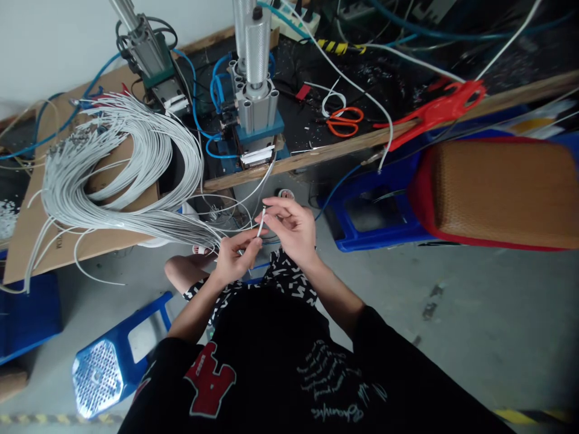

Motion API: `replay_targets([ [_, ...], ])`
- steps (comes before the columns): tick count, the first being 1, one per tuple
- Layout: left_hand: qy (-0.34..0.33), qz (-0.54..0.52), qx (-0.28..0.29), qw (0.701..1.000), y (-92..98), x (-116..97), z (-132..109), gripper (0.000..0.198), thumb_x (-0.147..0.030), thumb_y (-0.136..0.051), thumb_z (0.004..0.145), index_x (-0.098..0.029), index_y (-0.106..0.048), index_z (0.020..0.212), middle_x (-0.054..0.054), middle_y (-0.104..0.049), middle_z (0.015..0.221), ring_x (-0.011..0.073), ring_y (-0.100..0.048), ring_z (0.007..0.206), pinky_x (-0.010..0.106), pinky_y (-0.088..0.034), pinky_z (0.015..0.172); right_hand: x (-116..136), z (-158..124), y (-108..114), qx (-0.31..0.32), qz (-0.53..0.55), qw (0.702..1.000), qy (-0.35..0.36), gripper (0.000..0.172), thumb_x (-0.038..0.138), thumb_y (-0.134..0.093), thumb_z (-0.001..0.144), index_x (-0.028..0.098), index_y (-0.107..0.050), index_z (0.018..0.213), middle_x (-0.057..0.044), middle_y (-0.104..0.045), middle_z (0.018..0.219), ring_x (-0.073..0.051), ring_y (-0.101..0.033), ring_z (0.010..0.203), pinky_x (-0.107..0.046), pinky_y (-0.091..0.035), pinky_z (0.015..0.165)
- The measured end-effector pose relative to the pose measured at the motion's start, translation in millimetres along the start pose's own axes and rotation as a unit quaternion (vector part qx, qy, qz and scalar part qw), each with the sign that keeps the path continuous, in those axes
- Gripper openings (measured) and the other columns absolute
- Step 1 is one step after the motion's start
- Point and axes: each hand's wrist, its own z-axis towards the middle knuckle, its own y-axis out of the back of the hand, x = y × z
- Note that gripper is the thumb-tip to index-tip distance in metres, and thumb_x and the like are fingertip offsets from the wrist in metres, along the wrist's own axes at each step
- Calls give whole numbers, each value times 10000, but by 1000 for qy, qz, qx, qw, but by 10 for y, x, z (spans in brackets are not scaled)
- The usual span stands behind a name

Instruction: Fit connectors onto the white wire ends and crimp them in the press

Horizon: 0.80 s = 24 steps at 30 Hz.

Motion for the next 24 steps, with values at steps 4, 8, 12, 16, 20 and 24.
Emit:
replay_targets([
  [4,-49,7,9,999,20,93,0,381,-433,-627,970,-160,-766,1197,-21,-631,543,65,-479,376,186,-413,441,-11,15,21,28,32,997,-64,248,418,-773,861,242,-745,1033,1,-786,819,-152,-749,759,-294,-617,715],
  [8,-80,36,14,996,26,134,9,374,-381,-607,989,-120,-748,1217,-27,-614,544,57,-459,394,175,-370,434,-37,7,23,17,67,991,-111,232,457,-788,837,243,-745,916,-2,-779,786,-157,-740,732,-290,-611,676],
  [12,-91,82,3,992,25,121,3,384,-373,-597,994,-105,-745,1225,-38,-584,520,60,-460,417,175,-371,459,-27,-15,4,6,81,991,-108,168,408,-792,841,250,-746,878,4,-777,795,-155,-746,760,-285,-610,691],
  [16,-107,104,-14,989,26,121,-7,376,-364,-596,994,-108,-751,1221,-44,-574,516,55,-452,429,174,-362,478,14,-20,-12,2,81,992,-101,118,362,-802,831,254,-764,859,8,-771,794,-149,-742,767,-272,-594,676],
  [20,-122,114,-27,986,27,136,-9,372,-352,-597,992,-97,-756,1211,-46,-554,504,55,-431,427,178,-349,474,29,-18,-20,-2,78,992,-96,90,339,-800,823,254,-779,845,3,-767,811,-145,-732,778,-270,-577,682],
  [24,-119,113,-26,986,27,149,-13,368,-345,-595,993,-98,-756,1213,-39,-561,504,62,-437,425,184,-351,467,17,-18,-42,-12,88,990,-112,95,344,-805,799,255,-778,818,4,-755,811,-146,-713,767,-289,-576,699],
])
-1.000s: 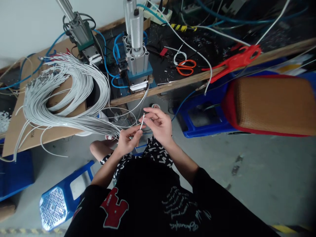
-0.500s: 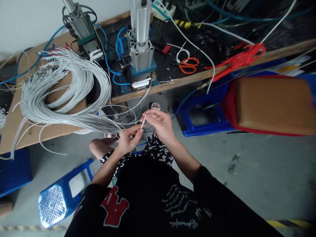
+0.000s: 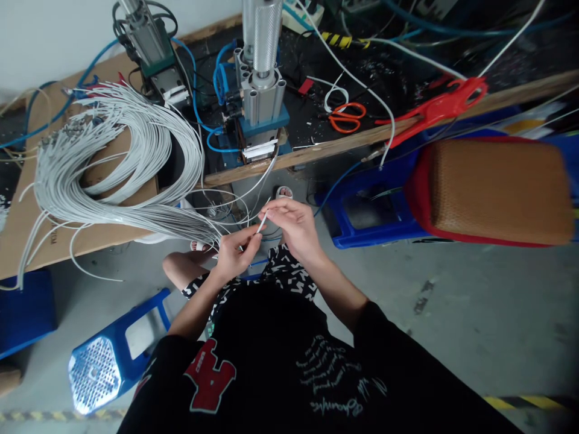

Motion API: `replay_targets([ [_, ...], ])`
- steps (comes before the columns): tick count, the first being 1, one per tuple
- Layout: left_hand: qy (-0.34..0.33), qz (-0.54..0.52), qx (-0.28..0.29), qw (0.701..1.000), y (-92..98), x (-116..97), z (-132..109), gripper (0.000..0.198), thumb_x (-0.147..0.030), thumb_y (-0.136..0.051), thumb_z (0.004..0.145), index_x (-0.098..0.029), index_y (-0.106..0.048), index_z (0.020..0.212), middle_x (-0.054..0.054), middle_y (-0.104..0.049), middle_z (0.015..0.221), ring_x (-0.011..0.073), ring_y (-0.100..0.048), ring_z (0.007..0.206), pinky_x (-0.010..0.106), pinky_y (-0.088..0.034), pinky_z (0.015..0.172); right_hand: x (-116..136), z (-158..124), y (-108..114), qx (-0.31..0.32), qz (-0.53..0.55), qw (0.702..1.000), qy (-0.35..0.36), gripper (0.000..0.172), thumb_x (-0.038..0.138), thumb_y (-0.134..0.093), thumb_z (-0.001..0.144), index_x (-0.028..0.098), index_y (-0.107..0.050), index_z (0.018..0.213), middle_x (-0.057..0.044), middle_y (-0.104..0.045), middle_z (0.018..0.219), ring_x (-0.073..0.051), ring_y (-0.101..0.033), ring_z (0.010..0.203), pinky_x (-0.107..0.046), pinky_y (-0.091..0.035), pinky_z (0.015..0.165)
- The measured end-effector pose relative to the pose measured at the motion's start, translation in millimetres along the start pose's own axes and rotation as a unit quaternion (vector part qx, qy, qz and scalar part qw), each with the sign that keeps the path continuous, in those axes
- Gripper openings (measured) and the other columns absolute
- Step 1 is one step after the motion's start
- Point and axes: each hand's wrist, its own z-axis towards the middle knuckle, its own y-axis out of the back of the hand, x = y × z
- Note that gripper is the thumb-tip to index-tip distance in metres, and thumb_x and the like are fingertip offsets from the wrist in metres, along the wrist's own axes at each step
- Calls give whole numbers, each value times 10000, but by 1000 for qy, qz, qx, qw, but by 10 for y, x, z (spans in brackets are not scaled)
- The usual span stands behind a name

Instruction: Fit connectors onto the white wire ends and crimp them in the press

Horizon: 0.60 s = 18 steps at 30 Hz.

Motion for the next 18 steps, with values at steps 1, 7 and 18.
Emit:
replay_targets([
  [1,3,-2,1,1000,0,1,-2,365,-342,-594,994,-100,-756,1213,-36,-569,511,62,-441,425,184,-353,466,-3,0,-7,-3,4,1000,-3,93,342,-806,793,255,-777,811,6,-752,811,-146,-710,765,-291,-574,699],
  [7,9,-15,1,1000,-6,12,-10,360,-342,-595,993,-100,-756,1205,-43,-556,516,55,-425,425,179,-342,464,0,-4,-48,-21,12,1000,-15,88,328,-798,782,249,-760,777,9,-729,798,-140,-686,751,-298,-554,718],
  [18,48,-46,-7,998,-56,68,-51,370,-380,-612,983,-123,-762,1204,-59,-483,507,45,-340,432,184,-272,452,-74,22,-165,-70,43,995,-56,107,328,-756,739,245,-689,737,17,-666,740,-136,-594,739,-293,-479,693],
])
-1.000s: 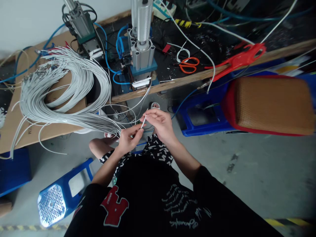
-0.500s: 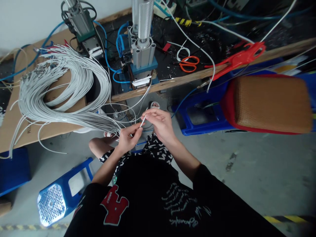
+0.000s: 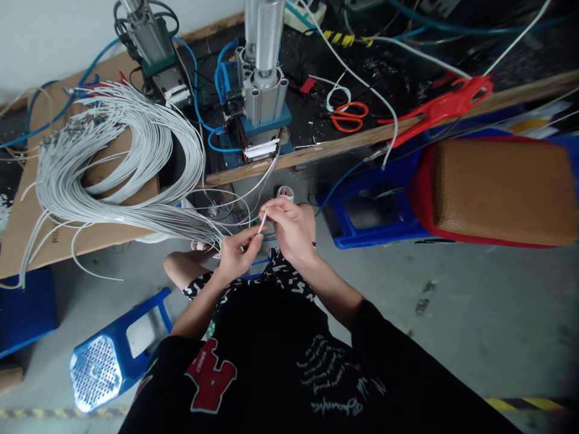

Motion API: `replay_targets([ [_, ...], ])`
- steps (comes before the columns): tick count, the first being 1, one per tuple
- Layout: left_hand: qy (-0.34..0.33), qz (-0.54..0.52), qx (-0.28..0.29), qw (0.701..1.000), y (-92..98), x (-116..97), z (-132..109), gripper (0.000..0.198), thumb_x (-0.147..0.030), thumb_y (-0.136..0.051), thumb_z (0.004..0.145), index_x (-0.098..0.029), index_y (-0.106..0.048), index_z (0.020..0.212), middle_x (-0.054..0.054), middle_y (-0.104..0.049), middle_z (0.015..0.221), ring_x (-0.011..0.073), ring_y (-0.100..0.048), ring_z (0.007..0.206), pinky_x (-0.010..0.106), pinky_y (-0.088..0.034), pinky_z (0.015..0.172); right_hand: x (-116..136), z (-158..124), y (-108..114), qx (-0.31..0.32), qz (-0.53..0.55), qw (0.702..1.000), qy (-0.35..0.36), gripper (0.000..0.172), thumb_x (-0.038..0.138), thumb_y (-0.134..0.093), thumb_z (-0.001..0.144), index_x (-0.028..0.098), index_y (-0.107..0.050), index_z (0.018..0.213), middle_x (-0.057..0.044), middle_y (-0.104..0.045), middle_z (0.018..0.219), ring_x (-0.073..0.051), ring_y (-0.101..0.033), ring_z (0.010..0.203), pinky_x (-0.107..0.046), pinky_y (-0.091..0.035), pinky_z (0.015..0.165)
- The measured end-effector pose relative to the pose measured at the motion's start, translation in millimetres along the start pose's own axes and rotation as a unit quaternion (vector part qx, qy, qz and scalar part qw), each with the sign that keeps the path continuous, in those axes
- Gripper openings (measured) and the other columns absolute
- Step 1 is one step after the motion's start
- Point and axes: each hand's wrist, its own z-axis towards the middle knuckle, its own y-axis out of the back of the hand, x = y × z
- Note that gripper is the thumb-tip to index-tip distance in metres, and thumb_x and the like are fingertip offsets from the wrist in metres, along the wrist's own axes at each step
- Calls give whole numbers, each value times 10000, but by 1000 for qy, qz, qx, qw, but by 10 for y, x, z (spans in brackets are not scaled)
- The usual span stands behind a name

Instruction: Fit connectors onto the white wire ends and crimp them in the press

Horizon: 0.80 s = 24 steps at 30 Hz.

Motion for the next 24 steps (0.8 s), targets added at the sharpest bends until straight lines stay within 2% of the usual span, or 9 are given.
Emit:
replay_targets([
  [4,4,-6,-15,1000,-7,23,-12,383,-407,-630,971,-126,-772,1188,-67,-432,508,49,-286,457,183,-265,453,0,23,1,5,12,1000,-11,93,303,-742,735,236,-679,723,24,-649,725,-119,-555,704,-283,-447,676],
  [9,22,-15,-12,1000,-4,83,-47,439,-463,-609,975,-130,-770,1212,-60,-452,506,66,-307,463,214,-453,530,-25,40,15,8,20,999,-41,110,315,-753,715,239,-673,713,28,-647,720,-115,-536,684,-273,-446,652],
  [12,31,-15,-21,999,-9,94,-63,449,-482,-612,969,-137,-773,1208,-51,-483,517,74,-332,465,241,-507,559,-47,46,13,11,32,997,-67,117,323,-756,691,242,-672,701,29,-644,719,-113,-533,667,-264,-442,619],
  [18,45,-30,-33,998,-29,79,-51,476,-502,-614,966,-121,-773,1203,-34,-541,534,76,-365,474,250,-530,566,-48,68,19,21,35,995,-87,146,341,-753,701,236,-653,721,27,-645,766,-108,-562,698,-252,-474,630],
  [24,49,-41,-43,997,-42,85,-41,439,-472,-620,971,-128,-781,1191,-56,-496,499,60,-352,440,247,-527,577,-58,87,40,31,45,994,-95,157,346,-770,715,234,-662,735,27,-646,772,-106,-579,703,-237,-485,616],
])
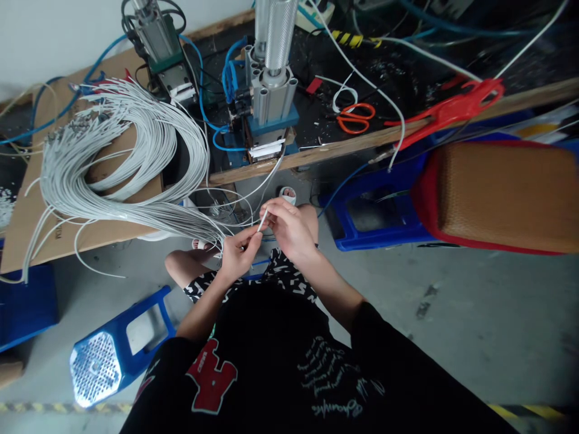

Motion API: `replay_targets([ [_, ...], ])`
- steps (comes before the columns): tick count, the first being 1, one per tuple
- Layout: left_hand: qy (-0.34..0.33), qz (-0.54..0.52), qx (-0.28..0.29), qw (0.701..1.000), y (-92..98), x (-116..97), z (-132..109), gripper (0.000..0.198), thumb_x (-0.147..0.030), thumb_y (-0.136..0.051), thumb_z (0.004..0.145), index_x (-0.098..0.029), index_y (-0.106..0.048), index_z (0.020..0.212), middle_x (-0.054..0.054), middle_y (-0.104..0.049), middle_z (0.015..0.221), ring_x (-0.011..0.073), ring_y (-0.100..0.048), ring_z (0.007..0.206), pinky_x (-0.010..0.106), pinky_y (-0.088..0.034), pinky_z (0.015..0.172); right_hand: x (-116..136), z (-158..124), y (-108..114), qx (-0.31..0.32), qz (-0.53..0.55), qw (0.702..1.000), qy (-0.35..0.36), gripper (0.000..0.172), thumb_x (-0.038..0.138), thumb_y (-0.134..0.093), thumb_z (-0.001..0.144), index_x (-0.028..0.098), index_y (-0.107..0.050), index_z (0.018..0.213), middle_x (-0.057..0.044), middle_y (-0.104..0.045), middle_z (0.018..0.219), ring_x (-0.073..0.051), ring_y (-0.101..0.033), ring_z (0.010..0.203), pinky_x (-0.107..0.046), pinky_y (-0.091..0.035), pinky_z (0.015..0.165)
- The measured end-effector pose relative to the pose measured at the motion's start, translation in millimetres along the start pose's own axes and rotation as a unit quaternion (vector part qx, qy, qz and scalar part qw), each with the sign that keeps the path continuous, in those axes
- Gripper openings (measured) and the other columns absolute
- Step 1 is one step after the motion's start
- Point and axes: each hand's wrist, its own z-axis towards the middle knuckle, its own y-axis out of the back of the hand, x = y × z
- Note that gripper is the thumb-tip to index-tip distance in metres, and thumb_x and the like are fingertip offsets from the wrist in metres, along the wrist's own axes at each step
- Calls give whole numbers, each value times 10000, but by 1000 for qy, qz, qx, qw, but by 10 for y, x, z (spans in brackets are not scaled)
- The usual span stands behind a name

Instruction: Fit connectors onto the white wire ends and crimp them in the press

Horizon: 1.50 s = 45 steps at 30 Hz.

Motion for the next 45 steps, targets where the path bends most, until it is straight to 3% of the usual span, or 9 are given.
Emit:
replay_targets([
  [16,14,-5,-5,1000,-23,24,-6,436,-492,-637,957,-136,-788,1161,-66,-466,470,53,-353,417,215,-448,498,70,79,79,-30,6,1000,8,247,425,-833,689,256,-683,788,34,-674,803,-105,-584,708,-227,-489,616],
  [21,32,-11,-19,999,21,-30,7,442,-516,-632,951,-141,-797,1116,-27,-573,526,50,-385,384,192,-279,382,164,156,266,-60,4,997,39,346,500,-861,683,263,-681,860,44,-660,806,-95,-594,704,-235,-498,643],
  [26,29,-13,-17,999,31,-58,17,451,-520,-631,948,-132,-794,1113,-18,-625,558,48,-400,387,194,-360,411,61,241,507,-85,-1,995,52,386,559,-855,689,245,-670,817,51,-617,736,-88,-578,651,-237,-490,621],
  [31,6,11,-11,1000,54,-37,19,450,-503,-584,982,-130,-778,1141,-33,-609,538,60,-394,392,207,-393,441,-317,496,1043,-164,-101,977,88,388,568,-806,702,211,-673,777,25,-647,708,-103,-572,626,-253,-491,642],
  [35,-75,166,144,973,78,-9,84,385,-418,-504,1032,-177,-767,1179,26,-730,713,135,-626,600,272,-536,675,-683,625,1542,-182,-408,887,116,286,412,-610,842,167,-723,936,-119,-750,982,-226,-662,944,-379,-532,887],
  [37,-104,289,241,920,79,50,117,360,-354,-462,1047,-210,-736,1228,71,-790,982,201,-726,915,393,-529,988,-854,613,1708,-149,-597,782,100,352,308,-551,861,148,-720,1125,-190,-688,1289,-299,-565,1250,-455,-455,1064],
  [40,-86,433,313,841,115,157,163,382,-277,-447,1036,-174,-638,1350,135,-694,1349,274,-604,1324,560,-310,1229,-1059,556,1829,-116,-743,654,82,521,286,-535,882,160,-601,1383,-177,-446,1596,-361,-275,1500,-555,-288,1194],
  [42,-79,462,337,817,198,172,223,402,-265,-465,1025,-148,-600,1386,157,-619,1457,291,-497,1444,584,-246,1259,-1141,531,1856,-119,-762,631,85,513,310,-496,914,185,-581,1404,-146,-409,1622,-351,-215,1520,-558,-250,1207],
  [45,-116,416,306,848,427,51,410,389,-292,-460,1042,-177,-600,1386,126,-646,1432,251,-564,1381,532,-294,1252,-1189,528,1871,-131,-757,632,100,456,330,-431,946,215,-617,1346,-120,-446,1595,-326,-228,1510,-539,-252,1204],
])
